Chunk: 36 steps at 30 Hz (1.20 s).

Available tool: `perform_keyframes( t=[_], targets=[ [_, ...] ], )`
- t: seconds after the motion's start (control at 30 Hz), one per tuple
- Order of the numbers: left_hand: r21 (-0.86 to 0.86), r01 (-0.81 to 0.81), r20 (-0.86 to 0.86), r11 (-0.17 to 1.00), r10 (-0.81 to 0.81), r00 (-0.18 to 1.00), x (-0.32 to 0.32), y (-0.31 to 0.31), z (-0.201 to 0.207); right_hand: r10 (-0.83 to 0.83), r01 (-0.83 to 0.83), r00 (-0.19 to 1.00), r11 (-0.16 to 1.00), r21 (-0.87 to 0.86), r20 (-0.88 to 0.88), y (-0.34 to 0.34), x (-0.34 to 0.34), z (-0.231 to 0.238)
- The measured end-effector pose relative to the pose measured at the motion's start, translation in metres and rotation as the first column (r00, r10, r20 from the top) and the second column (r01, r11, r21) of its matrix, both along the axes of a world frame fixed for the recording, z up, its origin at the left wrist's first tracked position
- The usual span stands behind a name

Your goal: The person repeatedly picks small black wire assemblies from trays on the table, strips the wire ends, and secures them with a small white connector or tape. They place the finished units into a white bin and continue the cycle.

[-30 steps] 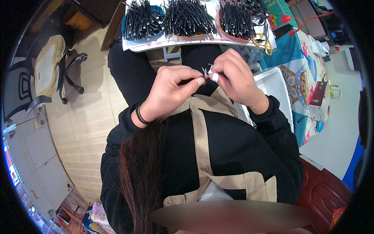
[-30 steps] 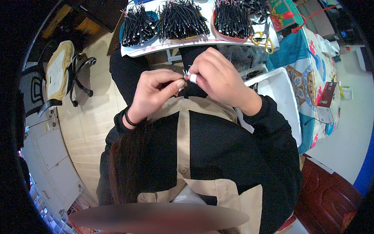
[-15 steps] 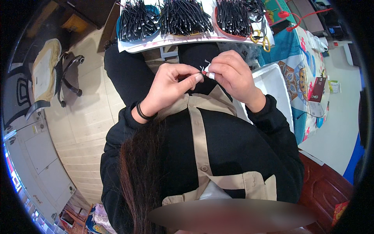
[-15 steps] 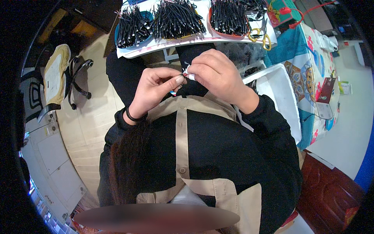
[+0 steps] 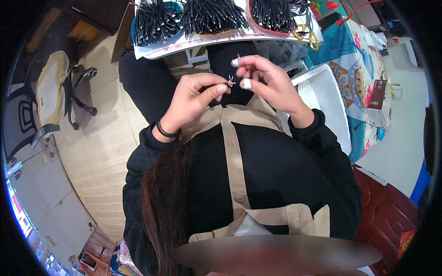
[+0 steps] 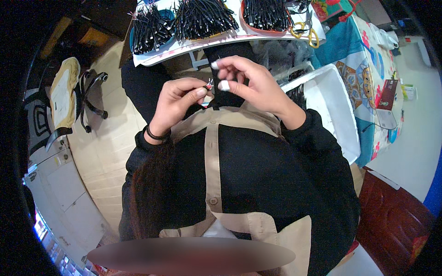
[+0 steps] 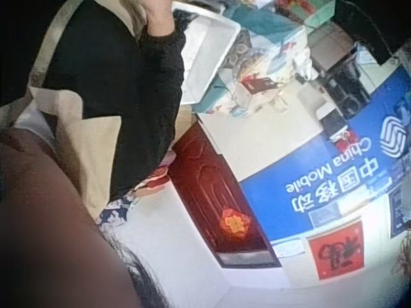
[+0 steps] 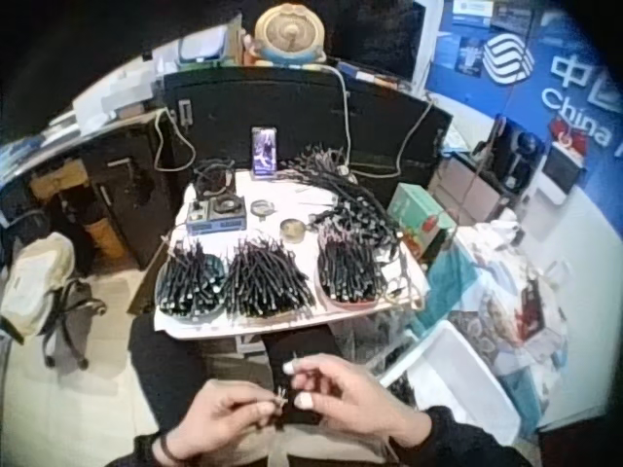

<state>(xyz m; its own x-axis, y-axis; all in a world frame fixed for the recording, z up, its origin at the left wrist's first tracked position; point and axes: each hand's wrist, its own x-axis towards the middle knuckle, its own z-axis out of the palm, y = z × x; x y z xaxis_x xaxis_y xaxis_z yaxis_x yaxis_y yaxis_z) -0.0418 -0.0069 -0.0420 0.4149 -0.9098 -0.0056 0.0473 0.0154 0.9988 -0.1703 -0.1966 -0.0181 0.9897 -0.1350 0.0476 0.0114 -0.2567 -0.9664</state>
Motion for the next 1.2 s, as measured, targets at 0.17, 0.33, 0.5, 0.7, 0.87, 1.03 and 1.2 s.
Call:
perform_keyframes(
  t=[0.17, 0.33, 0.5, 0.7, 0.87, 1.03, 1.2],
  targets=[
    [-0.054, 0.108, -0.214, 0.993, -0.117, 0.97, 0.009, 0.003, 0.005, 0.137, -0.09, 0.973, 0.966, -0.241, 0.187, 0.004, 0.01, 0.016],
    [-0.151, 0.04, -0.301, 0.988, -0.084, 0.95, 0.002, 0.0, 0.003, 0.108, -0.025, 0.973, 0.928, -0.373, 0.204, 0.008, 0.009, 0.02],
    [-0.283, -0.139, -0.48, 0.949, -0.015, 0.877, -0.003, 0.004, 0.0, 0.011, 0.204, 0.915, 0.85, -0.486, 0.404, -0.011, 0.004, 0.025],
    [-0.376, -0.151, -0.644, 0.914, -0.141, 0.752, -0.01, 0.0, -0.001, 0.105, 0.128, 0.9, 0.865, -0.486, 0.423, -0.001, 0.002, 0.024],
    [-0.41, -0.104, -0.672, 0.906, -0.223, 0.706, -0.013, -0.002, -0.001, 0.165, 0.086, 0.803, 0.919, -0.385, 0.572, 0.012, 0.014, 0.021],
    [-0.408, -0.061, -0.627, 0.911, -0.231, 0.744, -0.013, -0.004, 0.002, 0.1, 0.038, 0.872, 0.962, -0.27, 0.479, 0.016, 0.015, 0.018],
    [-0.258, 0.015, 0.315, 0.966, 0.07, 0.946, 0.0, -0.003, 0.01, 0.058, -0.036, 0.998, 0.892, 0.45, -0.037, 0.02, 0.006, 0.003]
  ],
)
